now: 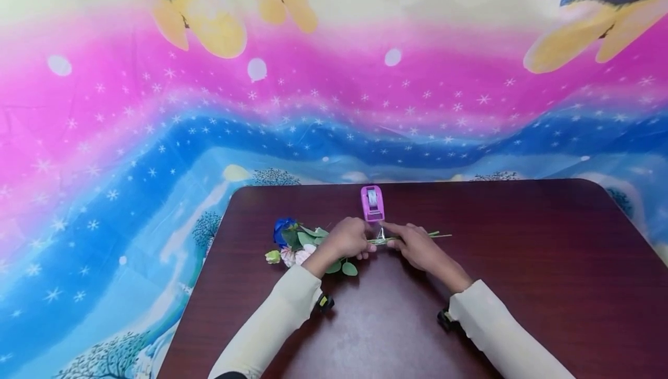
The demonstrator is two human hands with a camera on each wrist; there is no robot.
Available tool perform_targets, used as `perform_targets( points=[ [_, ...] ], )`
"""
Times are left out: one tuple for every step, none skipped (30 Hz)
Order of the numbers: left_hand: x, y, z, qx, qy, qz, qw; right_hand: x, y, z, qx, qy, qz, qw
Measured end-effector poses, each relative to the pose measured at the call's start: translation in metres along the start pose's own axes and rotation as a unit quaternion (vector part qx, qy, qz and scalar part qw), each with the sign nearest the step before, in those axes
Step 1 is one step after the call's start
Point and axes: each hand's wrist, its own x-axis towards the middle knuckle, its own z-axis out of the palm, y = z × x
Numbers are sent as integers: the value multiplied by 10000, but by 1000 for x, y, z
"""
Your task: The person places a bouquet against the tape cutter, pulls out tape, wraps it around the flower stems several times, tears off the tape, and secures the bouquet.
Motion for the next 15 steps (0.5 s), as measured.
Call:
perform_targets(
  points=[
    [-1, 2, 0, 226, 79, 28, 9997, 0, 0, 0, 16, -22, 29, 10000],
    [-3, 3, 0, 434, 172, 55, 9989, 1, 0, 0, 34, -30, 33, 10000],
    [-4, 4, 0, 629, 264, 79, 9976, 1, -1, 0, 45, -31, 42, 10000],
    [-6, 5, 0, 822, 356, 109, 9959, 1, -1, -1, 64, -29, 51, 10000],
    [-7, 6, 0, 1010, 467, 144, 9937, 2, -2, -1, 83, -21, 43, 10000],
    [-8, 7, 0, 1164, 572, 169, 9914, 2, -2, -2, 85, 11, 23, 10000],
    [-9, 8, 0, 1326, 691, 205, 9886, 3, -3, -2, 86, 44, -12, 10000],
    [-9, 9, 0, 1487, 804, 236, 9853, 4, -3, -3, 88, 74, -43, 9999],
    [-10, 9, 0, 1625, 914, 267, 9821, 4, -3, -4, 99, 93, -43, 9999],
    [-10, 10, 1, 1739, 1017, 300, 9790, 5, -3, -4, 121, 105, -30, 9999],
    [-11, 10, 1, 1825, 1106, 321, 9764, 5, -4, -5, 134, 114, -25, 9998],
    [-11, 10, 1, 1891, 1181, 336, 9742, 6, -4, -5, 147, 120, -11, 9998],
    [-11, 10, 2, 1930, 1237, 347, 9727, 6, -4, -6, 167, 116, 6, 9998],
    [-12, 11, 2, 1966, 1274, 346, 9716, 7, -5, -6, 184, 107, 28, 9998],
    [-12, 11, 2, 1987, 1307, 348, 9707, 7, -5, -6, 189, 101, 38, 9998]
  ],
)
